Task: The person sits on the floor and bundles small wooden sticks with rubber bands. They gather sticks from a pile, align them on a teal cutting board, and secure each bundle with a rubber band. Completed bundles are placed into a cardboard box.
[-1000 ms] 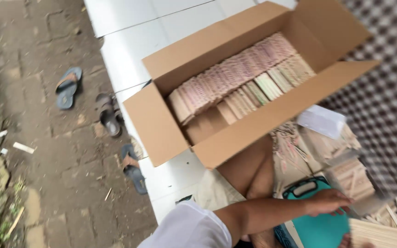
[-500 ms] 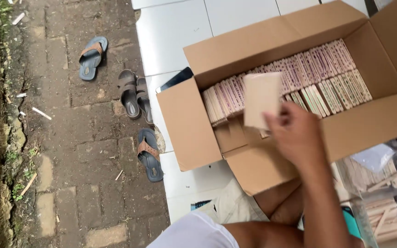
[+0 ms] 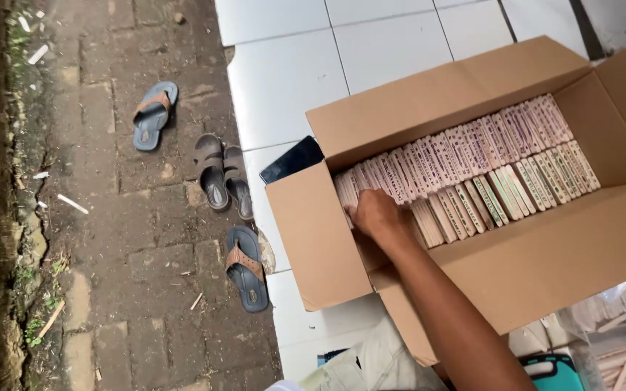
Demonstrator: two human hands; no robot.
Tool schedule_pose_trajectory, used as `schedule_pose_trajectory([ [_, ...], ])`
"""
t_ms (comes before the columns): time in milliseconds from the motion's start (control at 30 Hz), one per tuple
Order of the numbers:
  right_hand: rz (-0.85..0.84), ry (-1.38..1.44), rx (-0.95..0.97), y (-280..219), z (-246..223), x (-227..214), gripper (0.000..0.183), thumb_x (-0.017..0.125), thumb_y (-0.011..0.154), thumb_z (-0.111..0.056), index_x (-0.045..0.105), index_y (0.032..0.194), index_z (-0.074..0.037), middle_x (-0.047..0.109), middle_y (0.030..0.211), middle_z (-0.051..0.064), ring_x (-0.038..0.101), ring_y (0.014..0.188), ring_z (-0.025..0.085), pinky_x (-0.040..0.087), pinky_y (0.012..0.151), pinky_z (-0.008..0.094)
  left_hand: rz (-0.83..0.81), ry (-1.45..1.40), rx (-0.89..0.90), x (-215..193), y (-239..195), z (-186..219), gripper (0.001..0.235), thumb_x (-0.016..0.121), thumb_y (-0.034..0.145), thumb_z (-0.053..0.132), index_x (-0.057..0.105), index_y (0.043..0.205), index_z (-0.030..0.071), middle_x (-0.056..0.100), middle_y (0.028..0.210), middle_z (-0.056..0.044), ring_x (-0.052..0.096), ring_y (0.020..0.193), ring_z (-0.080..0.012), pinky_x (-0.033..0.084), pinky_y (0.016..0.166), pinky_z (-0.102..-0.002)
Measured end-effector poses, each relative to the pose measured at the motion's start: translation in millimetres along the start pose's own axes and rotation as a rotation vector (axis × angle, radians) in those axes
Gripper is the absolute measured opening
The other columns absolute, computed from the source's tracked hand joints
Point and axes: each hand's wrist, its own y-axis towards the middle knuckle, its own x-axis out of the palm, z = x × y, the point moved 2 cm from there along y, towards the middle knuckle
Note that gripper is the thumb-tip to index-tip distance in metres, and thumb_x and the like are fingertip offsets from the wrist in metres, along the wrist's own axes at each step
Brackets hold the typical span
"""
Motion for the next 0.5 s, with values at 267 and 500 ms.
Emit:
schedule_pose_trajectory([
  [267, 0.074, -0.024, 0.001, -7, 9, 7, 0.042, 0.067, 0.091, -0.044, 0.075, 0.113, -0.009, 0.075, 0.099, 0.027, 0.073, 0.102, 0.047, 0.059, 0.086, 0.057, 0.060, -0.077, 0.027, -13, -42, -37, 0.035, 0.057, 0.078, 0.044, 0.070, 0.098, 0.018, 0.072, 0.096, -0.010, 0.072, 0.090, -0.0327, 0.051, 0.072, -0.044],
  [500, 0.234, -0.164, -0.026, 8, 17, 34, 0.033, 0.058, 0.096, -0.039, 0.069, 0.103, -0.009, 0.076, 0.084, 0.020, 0.077, 0.085, 0.040, 0.061, 0.077, 0.054, 0.126, -0.096, 0.031, -38, -65, -54, 0.030, 0.060, 0.079, 0.041, 0.070, 0.099, 0.021, 0.072, 0.094, -0.007, 0.072, 0.090, -0.0303, 0.053, 0.074, -0.043],
])
